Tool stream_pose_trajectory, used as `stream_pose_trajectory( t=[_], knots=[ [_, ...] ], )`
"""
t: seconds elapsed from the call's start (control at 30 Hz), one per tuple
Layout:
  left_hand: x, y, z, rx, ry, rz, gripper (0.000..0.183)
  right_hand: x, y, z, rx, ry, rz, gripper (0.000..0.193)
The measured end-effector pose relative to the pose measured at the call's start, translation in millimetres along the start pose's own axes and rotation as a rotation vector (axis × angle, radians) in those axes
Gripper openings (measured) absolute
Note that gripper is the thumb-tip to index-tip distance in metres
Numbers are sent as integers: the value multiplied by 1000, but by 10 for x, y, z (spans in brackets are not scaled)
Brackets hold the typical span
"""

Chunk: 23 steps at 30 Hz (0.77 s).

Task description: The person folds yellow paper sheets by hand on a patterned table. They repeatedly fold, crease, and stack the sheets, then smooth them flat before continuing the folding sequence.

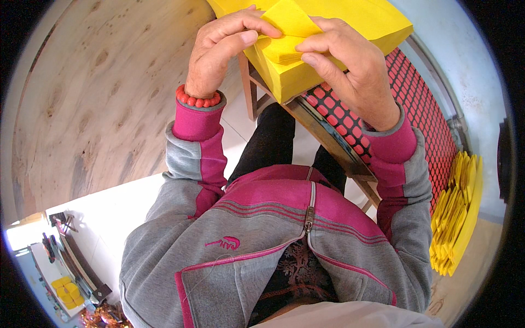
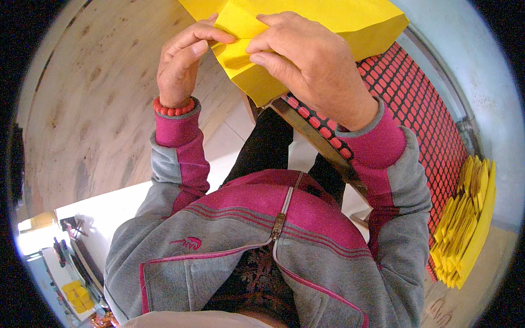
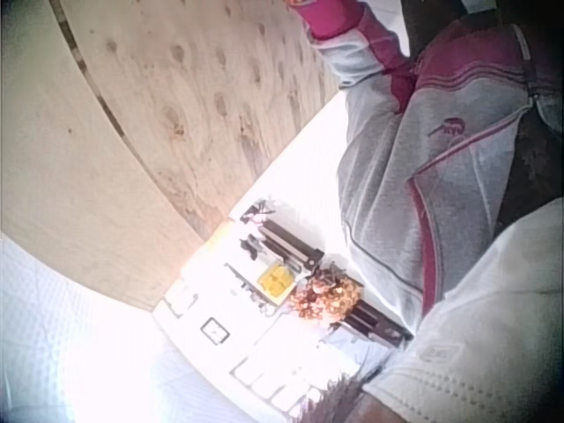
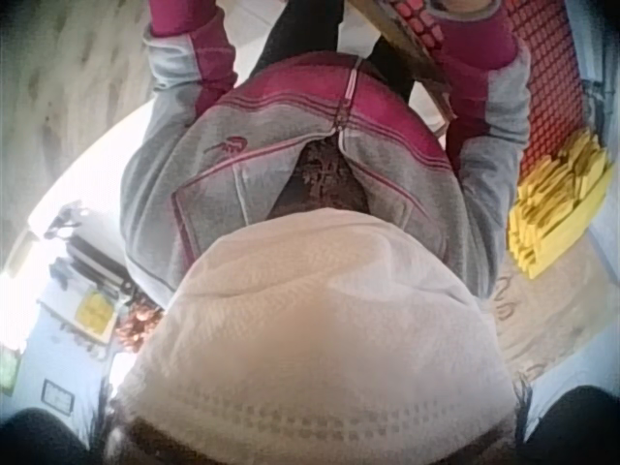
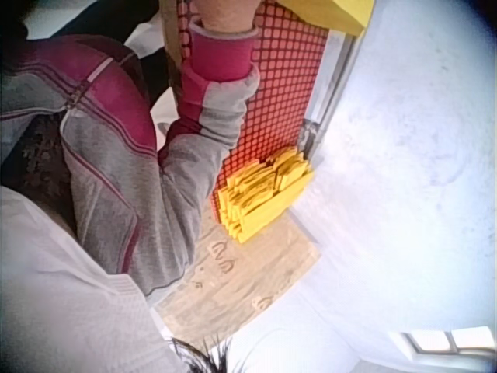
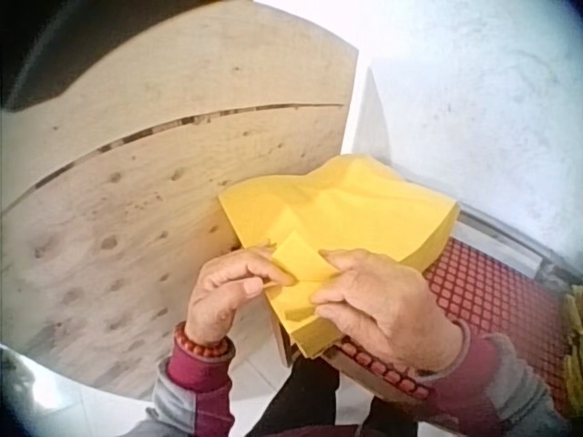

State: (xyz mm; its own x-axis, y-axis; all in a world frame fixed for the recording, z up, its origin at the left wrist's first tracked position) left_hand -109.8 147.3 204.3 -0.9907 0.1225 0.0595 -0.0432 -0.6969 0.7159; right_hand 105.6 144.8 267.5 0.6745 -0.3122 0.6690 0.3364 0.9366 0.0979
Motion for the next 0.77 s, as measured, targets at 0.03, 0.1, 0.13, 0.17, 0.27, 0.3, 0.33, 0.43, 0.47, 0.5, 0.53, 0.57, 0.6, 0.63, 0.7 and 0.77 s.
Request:
stream_pose_trajectory(
  t=[0.03,0.1,0.13,0.17,0.27,0.3,0.33,0.43,0.47,0.5,0.53,0.57,0.6,0.63,0.7,0.77],
  knots=[
    [-5,0,3,-4,-4,-3,41,-9,7,-4,-26,11,16,14],
    [-12,-3,8,-8,-8,-13,41,-25,11,-16,-75,35,42,14],
    [-13,-5,9,-8,-8,-20,41,-27,11,-21,-89,33,55,13],
    [-15,-9,9,-8,-8,-27,42,-26,9,-26,-102,33,63,13],
    [-37,-42,-15,-10,30,-137,34,-16,15,-32,-117,13,85,11],
    [-41,-46,-17,-17,11,-132,30,-16,17,-34,-117,3,92,11],
    [-41,-51,-17,-25,-7,-126,26,-17,20,-37,-121,0,97,11],
    [-22,-74,-16,-35,-10,-56,16,-24,30,-48,-142,4,116,12],
    [-20,-79,-15,-36,-2,-24,13,-29,30,-55,-156,14,124,12],
    [-20,-83,-17,-41,32,-43,12,-28,31,-62,-169,24,133,12],
    [-39,-90,-20,-46,66,-63,12,-18,39,-70,-193,27,138,14],
    [-58,-92,-23,-51,101,-82,12,-2,47,-76,-217,30,143,15],
    [-77,-105,-33,-20,137,-118,12,7,55,-77,-240,33,149,17],
    [-95,-114,-49,11,173,-154,12,7,58,-68,-257,79,213,18],
    [-89,-111,-40,38,205,-185,12,-7,48,-36,-268,127,277,19],
    [-64,-97,-2,30,195,-176,12,22,23,7,-238,85,212,18]
  ],
)
Point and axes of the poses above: each hand's wrist, its own z-axis towards the middle knuckle, its own x-axis out of the back of the hand, y = z × x, the point moved 5 cm from there along z, towards the middle knuckle, and after that the axes turned 13 degrees about -z, right-handed, at the moved point
